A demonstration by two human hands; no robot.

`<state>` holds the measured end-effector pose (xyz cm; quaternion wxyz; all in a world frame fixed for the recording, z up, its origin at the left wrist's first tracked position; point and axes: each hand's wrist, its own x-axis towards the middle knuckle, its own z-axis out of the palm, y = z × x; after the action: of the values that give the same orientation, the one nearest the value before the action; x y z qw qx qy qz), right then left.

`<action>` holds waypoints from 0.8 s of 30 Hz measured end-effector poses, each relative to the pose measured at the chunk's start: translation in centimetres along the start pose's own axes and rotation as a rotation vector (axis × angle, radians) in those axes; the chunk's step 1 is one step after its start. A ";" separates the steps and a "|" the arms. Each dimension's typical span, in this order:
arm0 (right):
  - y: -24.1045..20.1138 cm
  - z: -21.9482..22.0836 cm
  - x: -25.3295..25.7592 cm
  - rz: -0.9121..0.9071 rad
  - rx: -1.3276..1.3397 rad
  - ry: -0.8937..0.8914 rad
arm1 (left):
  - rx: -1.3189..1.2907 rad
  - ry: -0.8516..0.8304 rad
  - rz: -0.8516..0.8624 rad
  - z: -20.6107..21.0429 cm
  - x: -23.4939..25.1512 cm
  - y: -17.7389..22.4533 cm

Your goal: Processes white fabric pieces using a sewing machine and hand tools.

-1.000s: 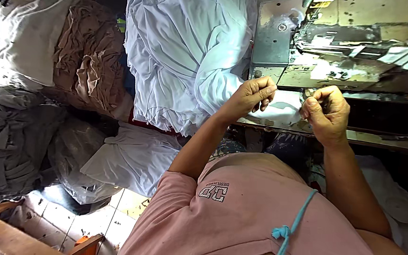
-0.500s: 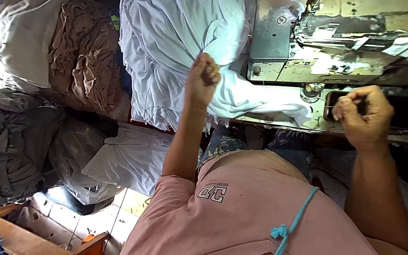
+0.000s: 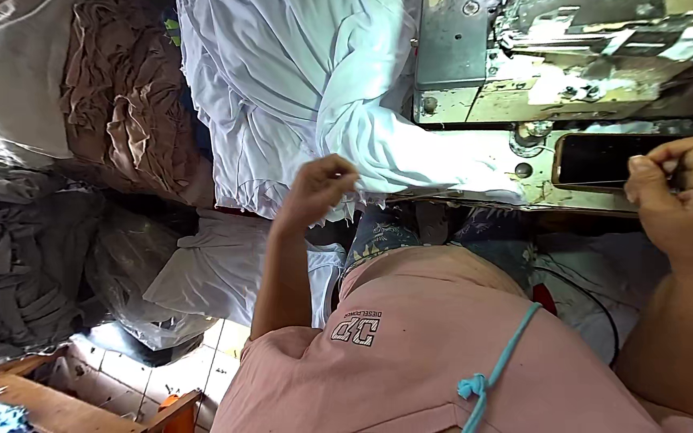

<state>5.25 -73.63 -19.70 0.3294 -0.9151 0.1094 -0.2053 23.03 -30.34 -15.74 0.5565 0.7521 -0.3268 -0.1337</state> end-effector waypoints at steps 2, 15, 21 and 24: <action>-0.4 0.0 -0.2 -0.016 0.001 -0.052 | 0.158 -0.065 0.117 3.8 0.9 0.7; -1.6 0.4 -2.3 -0.103 0.558 -0.793 | -0.691 -0.321 -0.556 15.9 1.9 -1.2; -2.8 1.4 -0.2 -0.250 0.848 -0.579 | -1.206 -0.091 -0.833 16.6 3.6 0.8; -2.9 2.2 0.0 -0.224 0.944 -0.428 | -1.105 -0.042 -0.651 16.2 3.3 2.0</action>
<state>6.44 -70.23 -19.34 0.6965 -0.6947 -0.1632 -0.0751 15.67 -44.98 -18.90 0.7865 0.4122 0.0247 -0.4592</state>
